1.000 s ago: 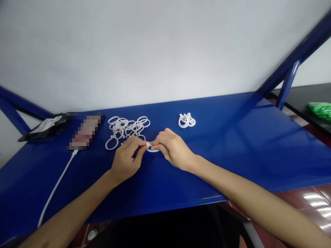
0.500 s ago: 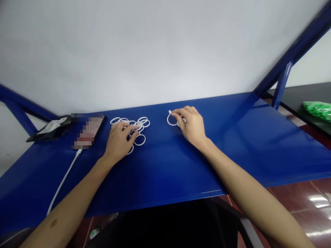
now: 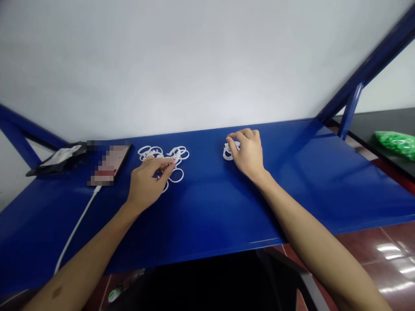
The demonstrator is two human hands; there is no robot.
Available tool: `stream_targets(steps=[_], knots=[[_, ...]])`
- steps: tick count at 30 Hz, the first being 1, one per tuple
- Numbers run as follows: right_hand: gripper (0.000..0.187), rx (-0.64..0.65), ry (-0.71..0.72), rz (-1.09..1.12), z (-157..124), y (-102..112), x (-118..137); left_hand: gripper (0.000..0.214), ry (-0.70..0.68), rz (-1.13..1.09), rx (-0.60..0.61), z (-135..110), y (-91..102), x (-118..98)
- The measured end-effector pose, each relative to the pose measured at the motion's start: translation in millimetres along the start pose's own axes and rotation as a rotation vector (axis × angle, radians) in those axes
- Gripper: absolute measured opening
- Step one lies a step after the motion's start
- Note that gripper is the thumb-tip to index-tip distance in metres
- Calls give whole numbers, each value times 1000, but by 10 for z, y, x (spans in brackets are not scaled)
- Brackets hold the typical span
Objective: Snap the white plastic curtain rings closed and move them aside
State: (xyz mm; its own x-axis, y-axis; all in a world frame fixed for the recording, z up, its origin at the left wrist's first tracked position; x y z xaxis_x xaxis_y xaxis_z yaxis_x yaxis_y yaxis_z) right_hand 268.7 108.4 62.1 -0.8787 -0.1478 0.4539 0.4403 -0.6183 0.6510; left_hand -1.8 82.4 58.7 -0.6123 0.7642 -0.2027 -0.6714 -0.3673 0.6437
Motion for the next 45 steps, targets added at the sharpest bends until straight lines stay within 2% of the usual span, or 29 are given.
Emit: stream_targets(steps=[3, 5, 7, 10, 13, 17, 19, 23, 27, 33, 40, 45], knots=[[24, 108, 94, 129, -148, -1, 356, 9, -102, -43, 27, -8, -40, -189], [21, 292, 134, 248, -292, -86, 590, 10, -169, -36, 83, -31, -112, -280], [22, 443, 74, 361, -422, -181, 704, 11, -216, -31, 130, -53, -171, -337], [24, 550, -35, 463, -545, -298, 714, 11, -239, -41, 154, -58, -194, -371], [22, 557, -79, 533, -578, -350, 662, 9, -221, -66, 140, -43, -170, -375], [22, 527, -33, 571, -583, -317, 686, 5, -146, -164, 100, -29, -140, -373], [20, 518, -1, 575, -590, -287, 723, 3, 1, -247, 69, -37, -139, -293], [15, 508, 31, 582, -608, -261, 754, 14, 377, -438, 54, -141, -219, -64], [9, 531, 68, 586, -638, -283, 778, 9, 519, -540, 104, -212, -306, 11], [13, 530, 92, 613, -656, -260, 828, 7, 490, -526, 51, -219, -254, -23], [11, 518, 252, 560, -731, -201, 883, 5, 307, -436, 19, -176, -194, -161], [11, 494, 245, 478, -703, -261, 885, 8, 168, -341, 91, -83, -211, -163]])
Point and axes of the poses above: each hand's wrist, its own z-axis towards the middle knuckle, its own y-axis out of the back of the hand, x = y × z, the point moved 8 cm from there along z, towards the middle knuckle, and after that the axes turned 9 degrees about -y, right-handed, at the moved point
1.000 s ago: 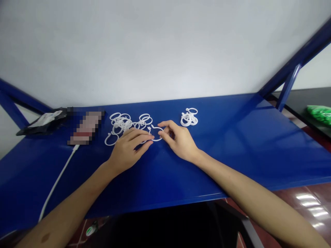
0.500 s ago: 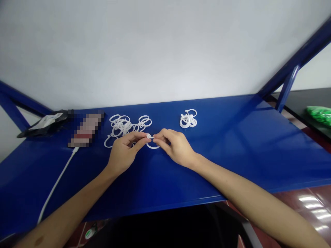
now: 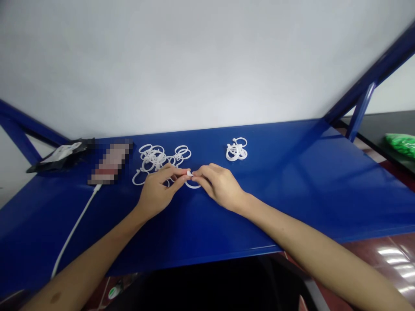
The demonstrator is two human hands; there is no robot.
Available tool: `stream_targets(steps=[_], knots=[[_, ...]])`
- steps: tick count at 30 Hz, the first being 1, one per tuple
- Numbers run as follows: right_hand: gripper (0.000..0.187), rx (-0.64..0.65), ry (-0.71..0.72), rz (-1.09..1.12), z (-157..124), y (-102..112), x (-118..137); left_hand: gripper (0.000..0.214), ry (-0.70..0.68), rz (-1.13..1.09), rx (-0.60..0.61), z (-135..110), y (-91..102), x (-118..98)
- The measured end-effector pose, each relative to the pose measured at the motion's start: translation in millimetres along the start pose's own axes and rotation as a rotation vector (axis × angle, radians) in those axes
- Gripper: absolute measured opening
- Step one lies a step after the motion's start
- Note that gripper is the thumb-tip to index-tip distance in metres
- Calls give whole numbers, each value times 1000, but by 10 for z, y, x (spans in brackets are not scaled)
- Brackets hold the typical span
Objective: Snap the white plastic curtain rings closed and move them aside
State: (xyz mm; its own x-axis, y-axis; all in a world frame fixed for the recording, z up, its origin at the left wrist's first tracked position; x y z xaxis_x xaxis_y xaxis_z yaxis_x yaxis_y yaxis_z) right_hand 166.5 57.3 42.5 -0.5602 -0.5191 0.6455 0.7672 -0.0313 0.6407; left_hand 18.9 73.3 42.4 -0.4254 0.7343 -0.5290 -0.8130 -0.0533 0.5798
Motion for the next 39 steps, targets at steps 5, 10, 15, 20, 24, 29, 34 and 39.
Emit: stream_targets(steps=[5, 10, 15, 20, 24, 29, 34, 39], knots=[[10, -182, -63, -153, 134, 251, -175, 17, -147, 418, -64, 85, 250, 80], [11, -384, -196, -260, 198, 687, -591, 22, 77, 687, -19, 82, 455, 443], [11, -429, -318, -333, 224, 852, -894, 17, 235, 563, 43, 64, 498, 592], [12, -439, -333, -427, 220, 867, -948, 16, 289, 587, 148, 27, 465, 656], [16, -471, -262, -500, 206, 867, -876, 11, 160, 567, 116, 32, 433, 527], [17, -422, -144, -455, 178, 709, -514, 12, 24, 505, -12, 78, 470, 201], [20, -113, -167, -91, 127, 251, -164, 12, -213, 422, 51, 85, 273, -85], [25, 93, -358, 223, 39, -82, -201, 12, -325, 338, 260, -38, -105, -162]])
Point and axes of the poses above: each hand's wrist, its own z-axis towards the middle knuckle, its own y-axis out of the back of the hand, x = y × z, the point moved 8 cm from there along z, towards the middle knuckle, and after that the axes turned 9 degrees about -y, right-handed, at the moved point
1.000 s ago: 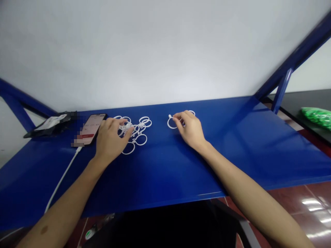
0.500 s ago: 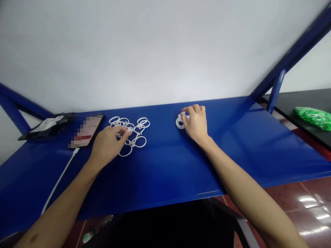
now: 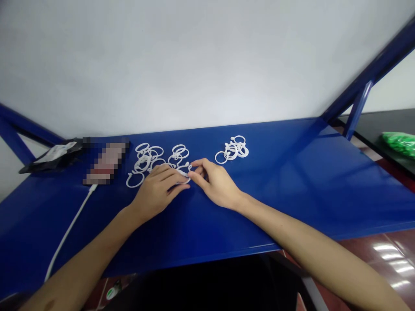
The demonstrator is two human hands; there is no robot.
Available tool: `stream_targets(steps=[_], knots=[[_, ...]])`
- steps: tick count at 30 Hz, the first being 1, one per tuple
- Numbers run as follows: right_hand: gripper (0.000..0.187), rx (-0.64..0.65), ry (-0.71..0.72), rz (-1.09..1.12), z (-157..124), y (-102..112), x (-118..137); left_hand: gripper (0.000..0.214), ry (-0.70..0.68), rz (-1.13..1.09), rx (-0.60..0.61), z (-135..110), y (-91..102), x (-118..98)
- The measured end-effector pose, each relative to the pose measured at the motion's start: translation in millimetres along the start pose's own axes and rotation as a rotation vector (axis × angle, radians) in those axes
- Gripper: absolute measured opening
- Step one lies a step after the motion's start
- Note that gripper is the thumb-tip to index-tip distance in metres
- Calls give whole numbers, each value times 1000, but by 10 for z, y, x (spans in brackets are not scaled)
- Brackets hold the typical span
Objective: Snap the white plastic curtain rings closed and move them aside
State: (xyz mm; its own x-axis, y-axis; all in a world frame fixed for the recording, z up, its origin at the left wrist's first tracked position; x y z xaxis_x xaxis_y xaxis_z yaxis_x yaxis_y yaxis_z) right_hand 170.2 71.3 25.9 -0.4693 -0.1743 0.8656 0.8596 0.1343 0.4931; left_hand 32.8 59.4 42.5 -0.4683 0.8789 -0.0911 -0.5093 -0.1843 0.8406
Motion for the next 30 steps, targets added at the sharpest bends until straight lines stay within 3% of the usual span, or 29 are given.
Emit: stream_targets(steps=[4, 10, 15, 18, 22, 26, 30], knots=[[18, 16, -28, 58, 12, -19, -59, 12, -27, -2, 30, -4, -96, -59], [20, 52, -11, 82, 11, -53, -25, 12, -38, -59, -2, 2, -69, -63], [19, 18, 39, 0, 20, -19, -12, 9, 113, -110, -60, -29, -16, 106], [21, -17, 80, -84, 22, 4, 9, 22, 198, -85, 9, -65, -64, 223], [23, -27, 131, -166, 16, 2, 44, 18, 203, -40, 115, -82, -132, 252], [23, -26, 163, -197, 18, 6, 47, 21, 213, -48, 126, -75, -122, 236], [23, -35, 172, -209, 23, 17, 38, 37, 193, -51, 140, -73, -121, 223]])
Point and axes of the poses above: each hand's wrist, its own z-axis towards the middle knuckle, its own y-axis out of the back of the hand, x = y × z, the point moved 8 cm from there along z, towards the middle knuckle, and after that the axes turned 9 degrees about -y, right-handed, at the moved point
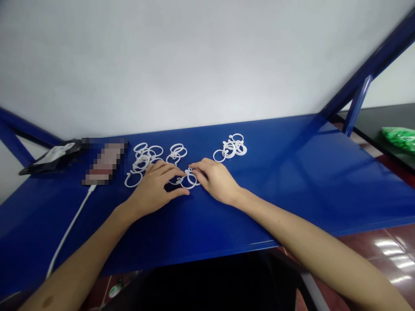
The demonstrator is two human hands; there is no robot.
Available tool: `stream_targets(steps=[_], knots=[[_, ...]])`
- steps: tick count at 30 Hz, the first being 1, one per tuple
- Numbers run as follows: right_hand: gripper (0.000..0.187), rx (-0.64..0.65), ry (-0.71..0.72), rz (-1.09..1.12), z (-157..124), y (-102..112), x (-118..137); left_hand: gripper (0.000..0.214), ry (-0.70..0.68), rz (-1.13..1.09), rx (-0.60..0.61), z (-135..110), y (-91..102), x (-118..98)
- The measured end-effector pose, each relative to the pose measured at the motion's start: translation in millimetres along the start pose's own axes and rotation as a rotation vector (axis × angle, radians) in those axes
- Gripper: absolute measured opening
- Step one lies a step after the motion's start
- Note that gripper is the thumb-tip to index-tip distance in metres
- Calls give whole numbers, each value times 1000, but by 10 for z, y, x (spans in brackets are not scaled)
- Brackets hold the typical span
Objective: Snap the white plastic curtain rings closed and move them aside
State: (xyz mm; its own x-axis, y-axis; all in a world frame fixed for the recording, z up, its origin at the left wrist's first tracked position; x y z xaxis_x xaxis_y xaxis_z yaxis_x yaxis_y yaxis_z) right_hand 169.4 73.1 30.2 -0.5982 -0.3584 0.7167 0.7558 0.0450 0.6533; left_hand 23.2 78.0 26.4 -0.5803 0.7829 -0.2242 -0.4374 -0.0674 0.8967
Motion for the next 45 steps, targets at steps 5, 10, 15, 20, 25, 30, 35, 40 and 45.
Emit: stream_targets(steps=[5, 10, 15, 20, 25, 30, 35, 40, 45], knots=[[19, -11, -11, 12, -2, -4, 4, 18, -59, 16, 13, 0, 1, -26], [13, -27, -55, 27, 1, 13, -19, 10, -61, 60, -45, 11, 79, -25], [12, -22, -41, 0, 6, 23, -9, 10, -5, 125, -116, 0, 143, 27], [14, 1, -12, -9, 6, -8, -30, 13, 47, 176, -99, -13, 129, 90], [12, -22, -7, -1, 8, 22, -24, 13, 108, 214, -95, -21, 146, 111], [11, -62, -30, 84, -7, 92, 22, 17, 72, 146, -196, -9, 228, -13], [13, -29, -55, 240, -22, 62, 4, 13, 41, -97, -202, 14, 218, -82], [15, 34, -152, 357, -13, -14, -99, 8, 52, -184, -290, 9, 254, -116], [9, 25, -47, 254, -39, 6, -16, 6, 1, -176, -321, 10, 223, -199]])
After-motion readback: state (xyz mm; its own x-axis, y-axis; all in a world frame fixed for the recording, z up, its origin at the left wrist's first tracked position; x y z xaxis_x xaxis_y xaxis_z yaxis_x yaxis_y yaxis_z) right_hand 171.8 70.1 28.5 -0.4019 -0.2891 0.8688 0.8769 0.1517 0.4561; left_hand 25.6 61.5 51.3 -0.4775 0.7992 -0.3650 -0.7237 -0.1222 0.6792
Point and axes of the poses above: each hand's wrist, its own z-axis towards the middle knuckle, its own y-axis out of the back of the hand, x = y × z, the point moved 8 cm from there along z, towards the middle knuckle, and after that the axes turned 9 degrees about -y, right-handed, at the moved point
